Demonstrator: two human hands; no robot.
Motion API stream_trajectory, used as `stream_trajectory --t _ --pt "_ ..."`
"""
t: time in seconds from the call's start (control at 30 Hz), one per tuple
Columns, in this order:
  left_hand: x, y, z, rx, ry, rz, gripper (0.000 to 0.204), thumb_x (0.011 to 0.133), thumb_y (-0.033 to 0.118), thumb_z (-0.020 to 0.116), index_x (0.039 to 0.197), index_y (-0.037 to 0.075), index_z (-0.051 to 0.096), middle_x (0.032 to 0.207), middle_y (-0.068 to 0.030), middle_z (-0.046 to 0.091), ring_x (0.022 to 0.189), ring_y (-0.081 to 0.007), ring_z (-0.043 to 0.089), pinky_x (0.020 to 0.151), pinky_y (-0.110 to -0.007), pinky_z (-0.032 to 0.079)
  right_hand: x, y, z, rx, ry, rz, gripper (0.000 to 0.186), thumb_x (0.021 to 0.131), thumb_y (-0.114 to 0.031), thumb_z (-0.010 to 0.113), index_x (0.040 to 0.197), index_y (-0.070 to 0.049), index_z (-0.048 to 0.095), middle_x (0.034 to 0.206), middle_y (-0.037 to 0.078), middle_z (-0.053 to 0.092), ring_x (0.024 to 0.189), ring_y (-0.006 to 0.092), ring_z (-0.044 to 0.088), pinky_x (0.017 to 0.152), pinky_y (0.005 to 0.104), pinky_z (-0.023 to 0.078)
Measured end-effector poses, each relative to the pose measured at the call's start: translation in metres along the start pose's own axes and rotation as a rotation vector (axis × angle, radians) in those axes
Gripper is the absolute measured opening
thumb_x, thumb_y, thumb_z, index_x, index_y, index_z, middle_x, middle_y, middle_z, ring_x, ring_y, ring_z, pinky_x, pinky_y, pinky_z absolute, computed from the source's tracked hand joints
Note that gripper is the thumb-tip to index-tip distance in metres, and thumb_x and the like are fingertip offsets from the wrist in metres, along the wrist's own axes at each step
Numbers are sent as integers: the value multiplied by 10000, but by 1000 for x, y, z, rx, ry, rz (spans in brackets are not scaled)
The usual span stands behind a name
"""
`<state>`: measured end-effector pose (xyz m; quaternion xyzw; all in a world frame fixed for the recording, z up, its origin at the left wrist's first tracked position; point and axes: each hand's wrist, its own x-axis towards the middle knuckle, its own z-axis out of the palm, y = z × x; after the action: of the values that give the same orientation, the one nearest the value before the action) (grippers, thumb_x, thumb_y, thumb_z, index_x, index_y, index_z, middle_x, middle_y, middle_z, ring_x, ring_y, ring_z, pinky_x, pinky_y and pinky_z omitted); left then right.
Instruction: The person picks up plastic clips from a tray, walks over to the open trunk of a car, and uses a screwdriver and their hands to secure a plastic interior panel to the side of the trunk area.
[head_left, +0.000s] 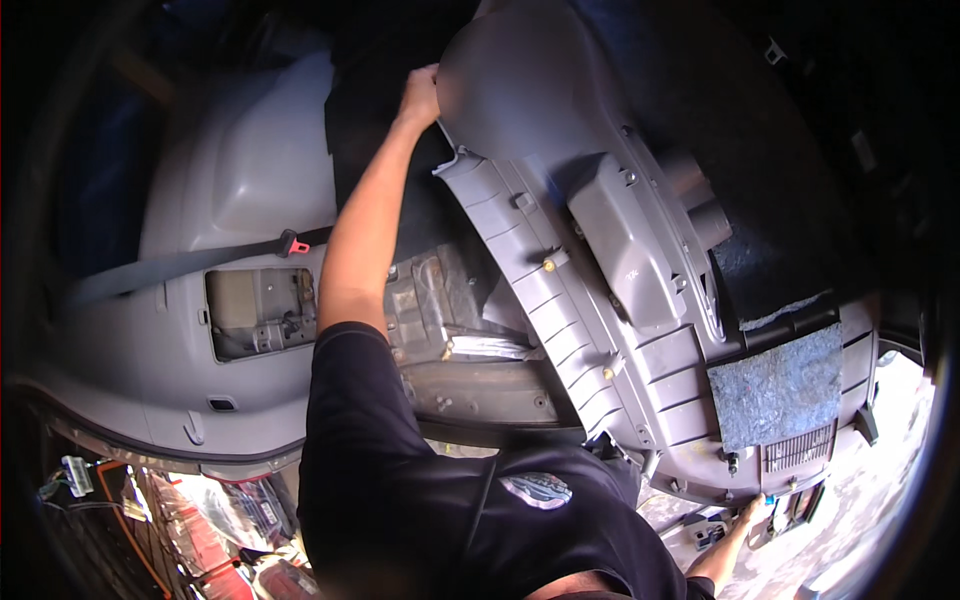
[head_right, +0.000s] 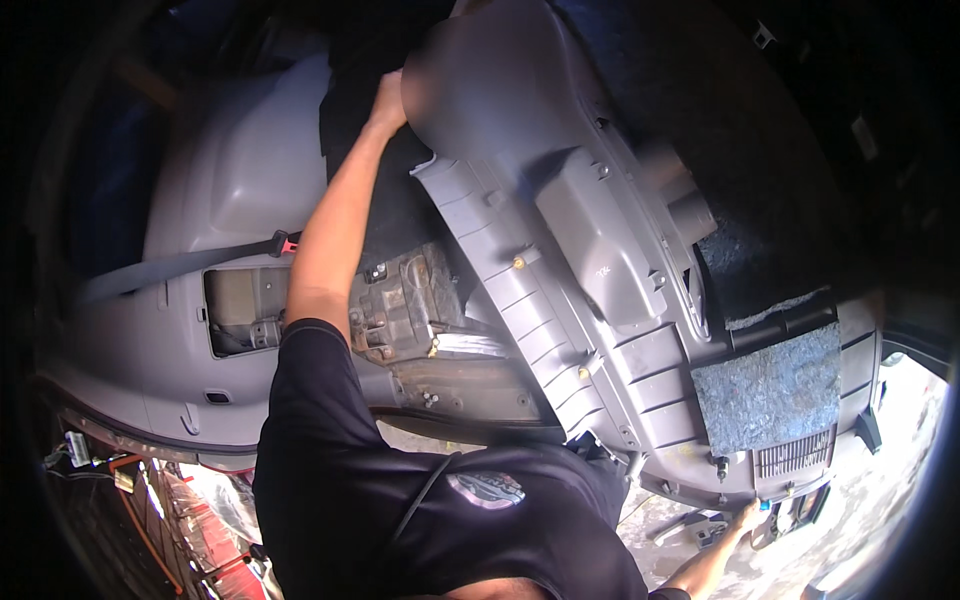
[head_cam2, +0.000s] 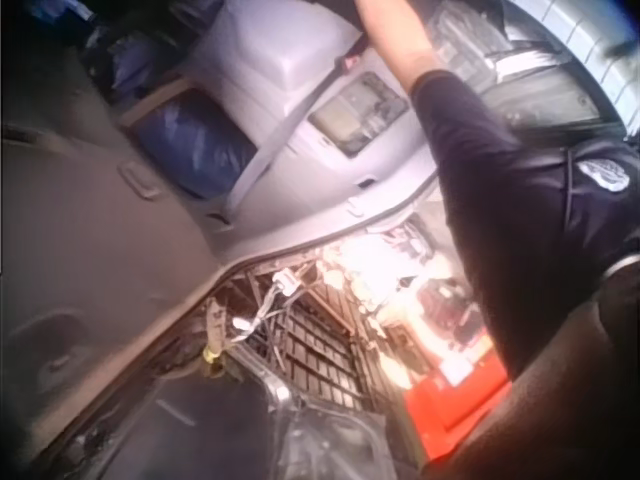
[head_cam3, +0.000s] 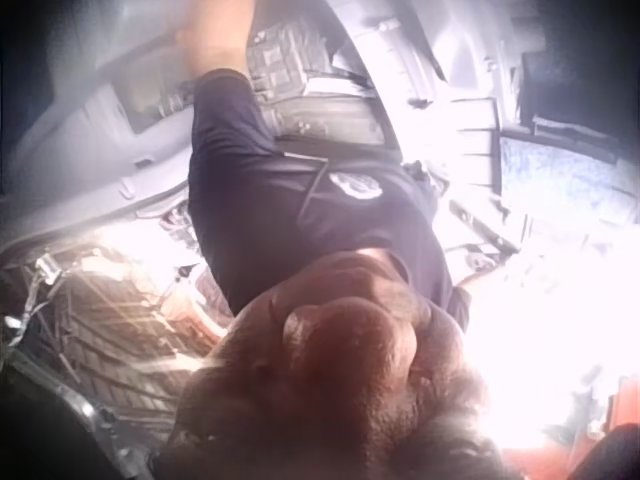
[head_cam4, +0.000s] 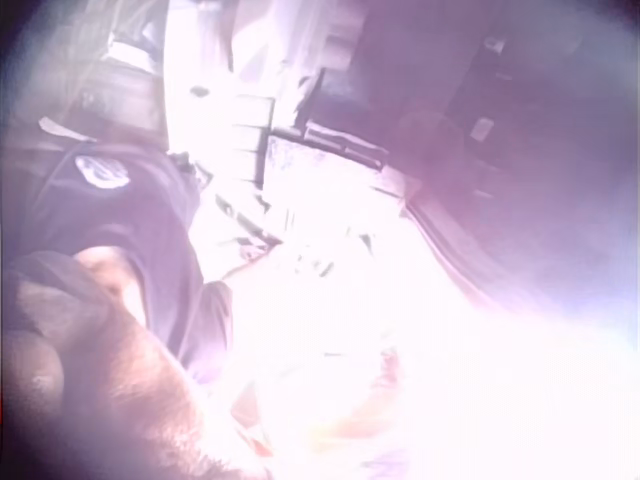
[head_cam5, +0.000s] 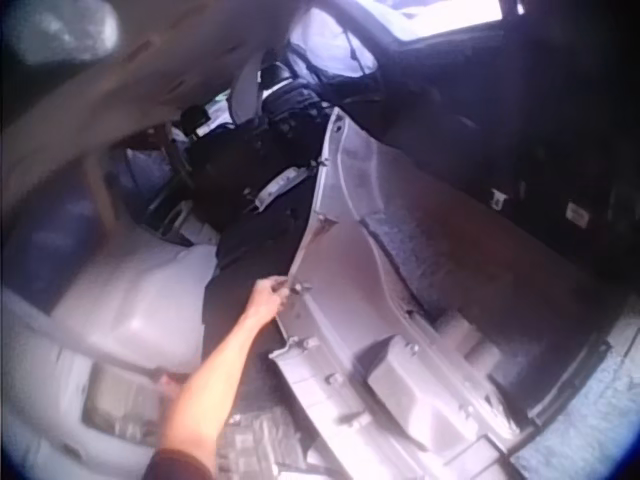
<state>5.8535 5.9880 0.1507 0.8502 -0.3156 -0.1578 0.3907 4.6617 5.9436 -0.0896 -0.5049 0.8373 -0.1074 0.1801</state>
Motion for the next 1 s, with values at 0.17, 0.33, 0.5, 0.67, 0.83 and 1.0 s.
stream_trajectory --t 0.17,0.33,0.5,0.67,0.83,1.0 --pt "-32 -5 33 -120 215 -9 244 883 38 671 1114 -36 696 899 -90 724 687 -126 665 600 -266 566 16 -18 9 -82 -11 -21 319 871 -187 632 1054 74 633 963 214 674 853 350 617 823 456 500" --pt "-20 -3 47 -132 357 53 151 887 45 672 1006 -40 710 813 -97 711 655 -149 680 577 -266 572 13 -21 8 -58 21 -42 320 869 -189 634 1054 72 634 965 213 675 852 349 617 820 457 499" --pt "-10 -6 38 -359 294 -98 170 879 106 696 909 -59 715 742 -126 706 608 -168 700 508 -271 568 8 -32 7 -44 23 -62 321 867 -191 636 1053 70 634 966 212 675 852 348 618 817 458 499" --pt "8 2 28 -121 274 -220 185 804 124 743 858 -52 726 759 -177 713 652 -219 719 592 -345 587 0 -34 13 -25 8 -79 321 865 -193 639 1052 68 634 968 211 675 851 348 619 814 460 499" --pt "19 15 46 343 294 24 146 764 88 683 869 24 761 866 -211 725 875 -342 718 833 -416 559 18 11 -3 -69 58 -51 321 851 -194 656 1047 59 638 968 210 676 840 348 621 809 456 500" --pt "18 4 30 163 261 78 187 853 18 610 978 -38 736 847 -143 733 760 -168 718 645 -284 594 16 7 13 -146 112 -77 332 839 -181 676 1064 58 625 970 218 667 840 357 629 821 448 503"
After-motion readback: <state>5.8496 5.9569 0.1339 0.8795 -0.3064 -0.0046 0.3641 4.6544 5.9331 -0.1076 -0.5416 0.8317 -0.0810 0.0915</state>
